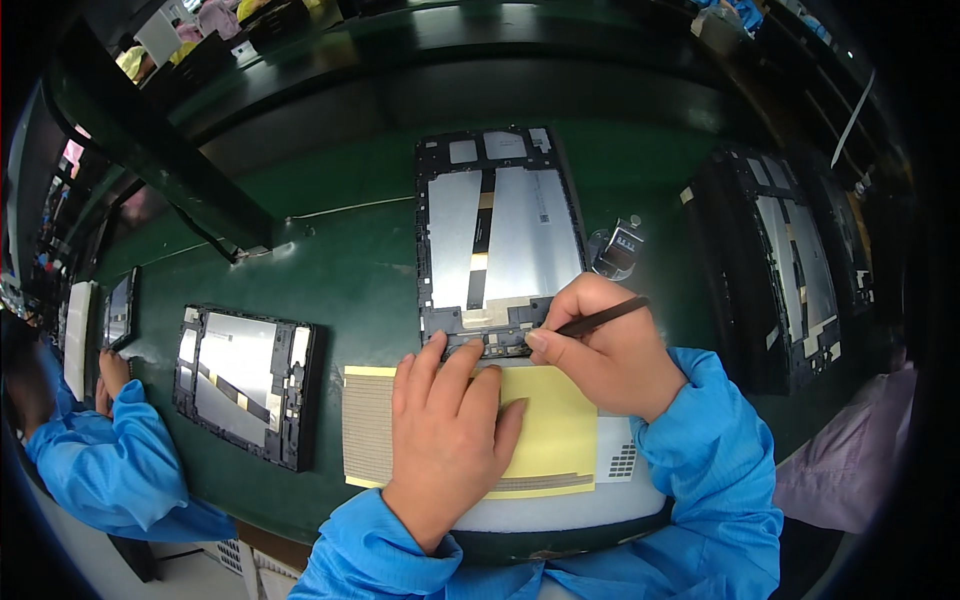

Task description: The person uses tweezers to pick small components from a sheet and place them onto the internal chassis of an electronic device. They repeatedly transfer items from the sheet to the device, occasionally adjusting the device's position on the green workbench.

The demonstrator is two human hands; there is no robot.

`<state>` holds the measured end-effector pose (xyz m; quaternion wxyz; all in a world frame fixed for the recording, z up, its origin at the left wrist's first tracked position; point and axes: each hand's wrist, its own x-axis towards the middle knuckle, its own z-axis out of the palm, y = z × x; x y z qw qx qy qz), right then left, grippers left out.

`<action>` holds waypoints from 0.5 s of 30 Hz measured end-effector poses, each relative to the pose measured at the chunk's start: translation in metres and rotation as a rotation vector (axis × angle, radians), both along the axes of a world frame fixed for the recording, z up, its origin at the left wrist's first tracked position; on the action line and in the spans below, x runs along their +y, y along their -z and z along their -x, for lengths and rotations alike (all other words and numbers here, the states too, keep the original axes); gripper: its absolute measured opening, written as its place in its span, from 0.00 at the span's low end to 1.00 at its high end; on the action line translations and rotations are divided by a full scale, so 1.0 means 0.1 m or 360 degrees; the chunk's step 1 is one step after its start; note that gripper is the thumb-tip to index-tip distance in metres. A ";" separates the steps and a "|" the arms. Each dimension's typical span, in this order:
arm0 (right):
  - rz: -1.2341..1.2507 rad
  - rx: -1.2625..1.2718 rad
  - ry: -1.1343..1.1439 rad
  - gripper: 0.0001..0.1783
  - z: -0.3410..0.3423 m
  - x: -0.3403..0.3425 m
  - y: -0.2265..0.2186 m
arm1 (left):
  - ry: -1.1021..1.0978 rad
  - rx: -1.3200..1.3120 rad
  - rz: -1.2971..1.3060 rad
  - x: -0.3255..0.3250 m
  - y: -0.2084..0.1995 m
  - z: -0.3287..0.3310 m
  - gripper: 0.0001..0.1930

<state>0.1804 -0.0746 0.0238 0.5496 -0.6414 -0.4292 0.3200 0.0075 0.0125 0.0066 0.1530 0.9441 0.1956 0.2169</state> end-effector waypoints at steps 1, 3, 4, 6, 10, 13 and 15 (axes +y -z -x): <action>-0.0008 -0.0019 0.0001 0.08 0.00 0.00 0.01 | -0.0001 0.0000 -0.0005 0.00 0.00 0.00 0.22; -0.0008 -0.0104 -0.0003 0.07 0.00 0.00 0.03 | -0.0001 -0.0001 -0.0016 -0.01 -0.01 0.00 0.23; -0.0009 -0.0147 -0.0005 0.07 -0.01 0.00 0.04 | -0.0003 0.0002 -0.0012 -0.01 -0.01 -0.01 0.23; -0.0045 -0.0144 -0.0017 0.07 0.01 0.01 0.03 | -0.0008 0.0007 -0.0007 -0.01 -0.03 -0.02 0.24; -0.0180 -0.0430 -0.0051 0.07 0.00 0.00 0.10 | -0.0036 0.0105 -0.0076 -0.05 -0.07 -0.05 0.25; -0.0299 -0.0050 0.0082 0.08 0.04 -0.03 0.10 | -0.0037 0.0132 -0.0096 -0.05 -0.07 -0.05 0.25; -0.0308 -0.0241 0.0247 0.09 -0.02 -0.09 0.06 | -0.0025 0.0122 -0.0069 -0.05 -0.07 -0.04 0.26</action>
